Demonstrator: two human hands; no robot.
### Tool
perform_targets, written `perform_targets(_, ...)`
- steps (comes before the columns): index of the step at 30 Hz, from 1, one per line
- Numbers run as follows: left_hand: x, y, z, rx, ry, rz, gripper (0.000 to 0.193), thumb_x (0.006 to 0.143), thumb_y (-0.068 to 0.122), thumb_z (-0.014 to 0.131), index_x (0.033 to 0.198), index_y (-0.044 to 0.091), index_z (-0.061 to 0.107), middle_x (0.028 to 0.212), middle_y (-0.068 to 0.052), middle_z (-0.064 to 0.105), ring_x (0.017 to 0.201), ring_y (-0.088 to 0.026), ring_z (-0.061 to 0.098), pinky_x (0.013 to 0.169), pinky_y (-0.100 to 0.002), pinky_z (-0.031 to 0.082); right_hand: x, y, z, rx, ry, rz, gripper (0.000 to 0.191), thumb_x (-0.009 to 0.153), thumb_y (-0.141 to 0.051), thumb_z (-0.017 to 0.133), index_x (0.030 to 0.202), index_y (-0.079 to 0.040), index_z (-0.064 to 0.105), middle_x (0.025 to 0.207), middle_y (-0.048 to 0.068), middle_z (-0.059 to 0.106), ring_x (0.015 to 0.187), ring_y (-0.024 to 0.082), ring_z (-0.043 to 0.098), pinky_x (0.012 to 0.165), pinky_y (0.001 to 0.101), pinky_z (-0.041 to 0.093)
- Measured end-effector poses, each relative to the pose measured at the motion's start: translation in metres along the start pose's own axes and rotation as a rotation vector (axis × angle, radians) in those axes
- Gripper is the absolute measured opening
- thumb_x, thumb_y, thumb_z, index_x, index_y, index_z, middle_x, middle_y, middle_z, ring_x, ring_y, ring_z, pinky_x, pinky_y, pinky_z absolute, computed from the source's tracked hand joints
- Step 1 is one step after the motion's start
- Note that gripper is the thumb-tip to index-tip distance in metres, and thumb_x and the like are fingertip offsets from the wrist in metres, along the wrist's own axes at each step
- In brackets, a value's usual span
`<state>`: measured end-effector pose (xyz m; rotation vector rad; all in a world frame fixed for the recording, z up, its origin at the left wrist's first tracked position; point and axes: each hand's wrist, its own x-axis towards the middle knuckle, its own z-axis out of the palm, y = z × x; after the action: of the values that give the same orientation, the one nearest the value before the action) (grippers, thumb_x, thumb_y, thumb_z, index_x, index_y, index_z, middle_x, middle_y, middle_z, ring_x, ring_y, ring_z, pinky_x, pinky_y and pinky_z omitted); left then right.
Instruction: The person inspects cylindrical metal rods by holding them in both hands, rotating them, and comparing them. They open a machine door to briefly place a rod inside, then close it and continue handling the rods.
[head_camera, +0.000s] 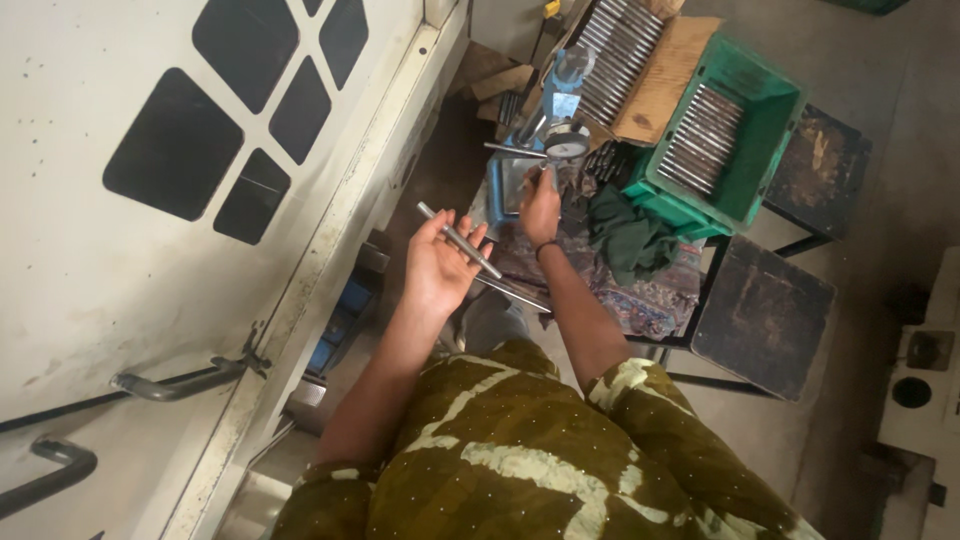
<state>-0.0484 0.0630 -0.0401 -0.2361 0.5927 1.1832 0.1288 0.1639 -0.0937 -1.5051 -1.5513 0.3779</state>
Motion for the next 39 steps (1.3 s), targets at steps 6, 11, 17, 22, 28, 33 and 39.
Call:
perform_targets(6,0.001,0.001,-0.009,0.016,0.007,-0.009,0.017,0.094,0.032,0.064,0.104,0.020,0.057,0.100,0.000,0.066,0.116,-0.026,0.062,0.107,-0.050,0.038,-0.002,-0.001,0.000,0.023,-0.001,0.004,0.016,0.097,0.000,0.058,0.113,-0.002,0.056,0.095,0.025,0.070,0.093,0.048,0.068,0.075,0.0535,0.051)
perform_targets(11,0.010,0.006,-0.020,0.028,-0.022,0.026,0.020,0.093,0.033,0.067,0.105,0.021,0.057,0.102,0.001,0.066,0.116,-0.025,0.061,0.107,-0.049,0.038,-0.030,0.007,0.002,-0.071,-0.082,0.105,0.020,0.099,-0.004,0.062,0.118,0.000,0.056,0.095,0.028,0.069,0.090,0.049,0.066,0.072,0.0549,0.050)
perform_targets(17,0.024,0.011,-0.025,0.051,0.039,0.120,0.028,0.092,0.045,0.061,0.108,0.023,0.055,0.110,0.001,0.063,0.112,-0.023,0.062,0.106,-0.048,0.036,-0.058,-0.031,-0.007,0.720,-0.137,0.320,0.021,0.100,-0.006,0.060,0.119,-0.001,0.054,0.101,0.015,0.072,0.094,0.025,0.074,0.078,0.0412,0.063)
perform_targets(22,0.019,0.001,-0.019,0.027,-0.044,0.223,0.050,0.098,0.065,0.055,0.117,0.018,0.057,0.104,-0.003,0.059,0.092,-0.022,0.058,0.084,-0.040,0.039,-0.065,-0.101,-0.056,1.085,-0.461,0.518,0.021,0.104,-0.005,0.056,0.125,0.000,0.053,0.108,0.015,0.071,0.100,0.022,0.074,0.089,0.0387,0.064)
perform_targets(28,0.000,0.005,-0.004,-0.014,-0.101,0.242,0.060,0.093,0.070,0.048,0.118,0.015,0.056,0.091,-0.003,0.056,0.077,-0.022,0.059,0.071,-0.039,0.050,-0.079,-0.148,-0.084,1.042,-0.681,0.486,0.024,0.104,-0.008,0.057,0.127,0.000,0.054,0.102,0.012,0.073,0.093,0.020,0.074,0.080,0.0322,0.062)
perform_targets(33,-0.005,0.010,0.006,0.265,-0.334,0.316,0.054,0.118,0.053,0.063,0.122,0.001,0.049,0.111,-0.010,0.056,0.101,-0.024,0.053,0.094,-0.043,0.046,-0.069,-0.156,-0.087,0.497,-0.599,0.170,0.035,0.098,-0.010,0.075,0.129,0.003,0.066,0.087,0.007,0.065,0.075,0.012,0.060,0.063,0.0259,0.047)
perform_targets(39,-0.019,0.008,0.025,-0.060,-0.490,0.037,0.089,0.092,0.066,0.053,0.146,-0.003,0.040,0.139,-0.026,0.058,0.128,-0.039,0.058,0.102,-0.054,0.049,-0.063,-0.180,-0.093,0.004,-0.501,-0.212,0.037,0.082,-0.013,0.085,0.116,-0.004,0.073,0.077,0.009,0.071,0.059,0.018,0.068,0.057,0.0307,0.052)
